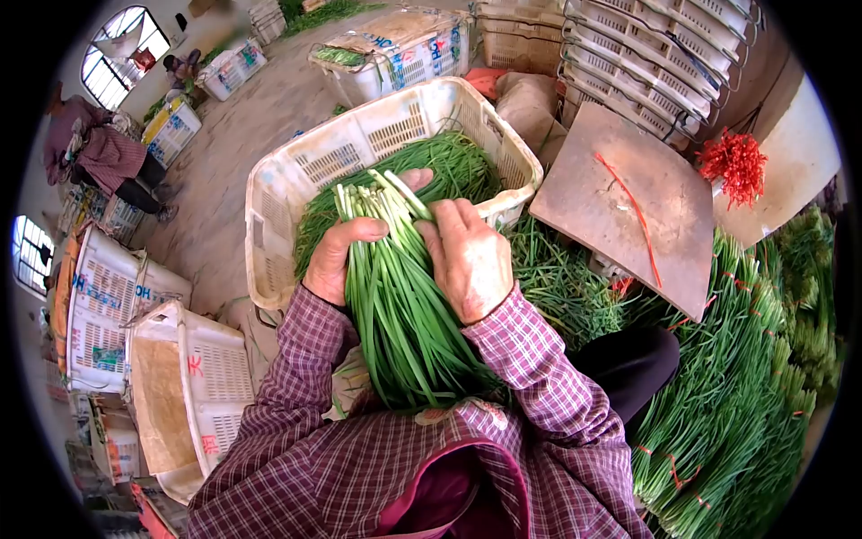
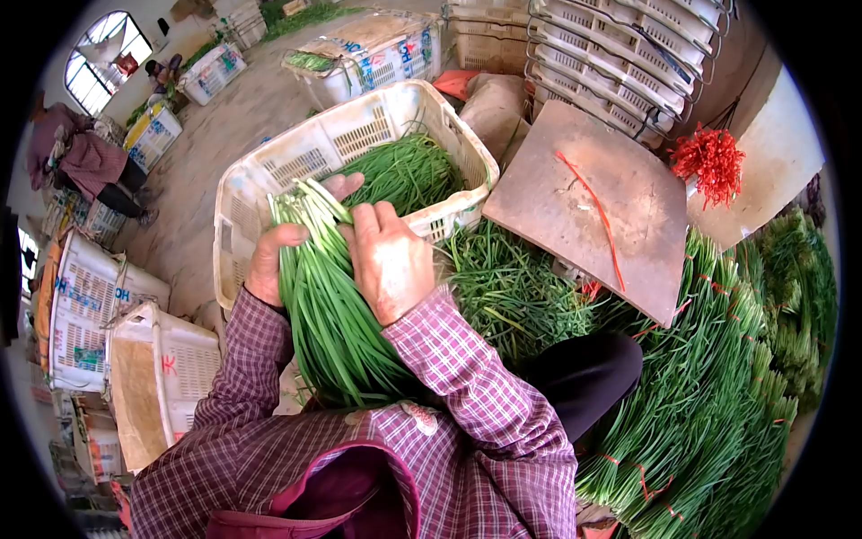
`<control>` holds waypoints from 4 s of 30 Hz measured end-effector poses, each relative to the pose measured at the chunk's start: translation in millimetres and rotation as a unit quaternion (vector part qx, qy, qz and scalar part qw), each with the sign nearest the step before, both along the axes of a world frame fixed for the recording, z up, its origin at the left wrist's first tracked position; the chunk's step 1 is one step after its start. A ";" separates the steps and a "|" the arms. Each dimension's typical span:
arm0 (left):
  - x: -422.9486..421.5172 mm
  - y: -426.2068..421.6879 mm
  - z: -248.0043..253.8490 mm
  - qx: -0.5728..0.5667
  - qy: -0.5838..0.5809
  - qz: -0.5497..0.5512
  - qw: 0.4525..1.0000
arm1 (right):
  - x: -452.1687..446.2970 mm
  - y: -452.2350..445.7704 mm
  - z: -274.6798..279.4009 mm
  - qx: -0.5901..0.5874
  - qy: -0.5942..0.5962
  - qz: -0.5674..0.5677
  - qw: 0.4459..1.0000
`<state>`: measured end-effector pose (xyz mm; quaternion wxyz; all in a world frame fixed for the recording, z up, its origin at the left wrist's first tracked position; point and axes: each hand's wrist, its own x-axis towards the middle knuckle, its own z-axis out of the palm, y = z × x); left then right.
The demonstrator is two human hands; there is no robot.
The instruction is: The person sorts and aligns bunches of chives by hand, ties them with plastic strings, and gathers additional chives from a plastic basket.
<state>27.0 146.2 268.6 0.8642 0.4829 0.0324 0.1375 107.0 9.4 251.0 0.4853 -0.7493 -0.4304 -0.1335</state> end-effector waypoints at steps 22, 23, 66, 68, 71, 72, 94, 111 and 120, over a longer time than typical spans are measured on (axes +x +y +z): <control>-1.5 143.8 52.9 -0.014 -0.336 0.080 0.938 | 114.9 -86.2 -95.8 -0.193 0.050 0.153 0.968; -3.1 147.3 60.1 -0.033 -0.356 0.030 0.933 | 117.5 -104.0 -87.6 -0.263 0.090 0.110 0.954; 17.1 90.5 82.9 0.061 -0.348 -0.016 0.935 | 40.2 -25.3 67.3 -0.033 -0.109 0.038 0.993; 21.5 93.2 87.7 0.095 -0.312 0.008 0.945 | 43.7 -36.0 82.8 -0.055 -0.141 0.061 0.987; 26.8 83.5 94.9 0.115 -0.287 0.009 0.951 | 62.5 -47.9 96.5 -0.056 -0.191 0.105 0.974; 29.6 83.7 98.7 0.129 -0.285 -0.011 0.950 | 69.6 -52.5 103.2 -0.107 -0.165 0.113 0.974; 33.0 47.2 178.8 0.399 -0.177 -0.033 0.899 | 113.1 -141.7 173.7 -0.149 -0.356 0.015 0.922; 49.8 -23.0 68.6 0.846 -0.272 0.127 0.440 | 86.1 -109.1 30.7 -0.172 -0.055 0.063 0.982; 22.4 -121.3 -130.1 0.859 -0.231 -0.140 0.435 | 66.2 -165.1 -53.1 -0.203 0.109 0.043 0.972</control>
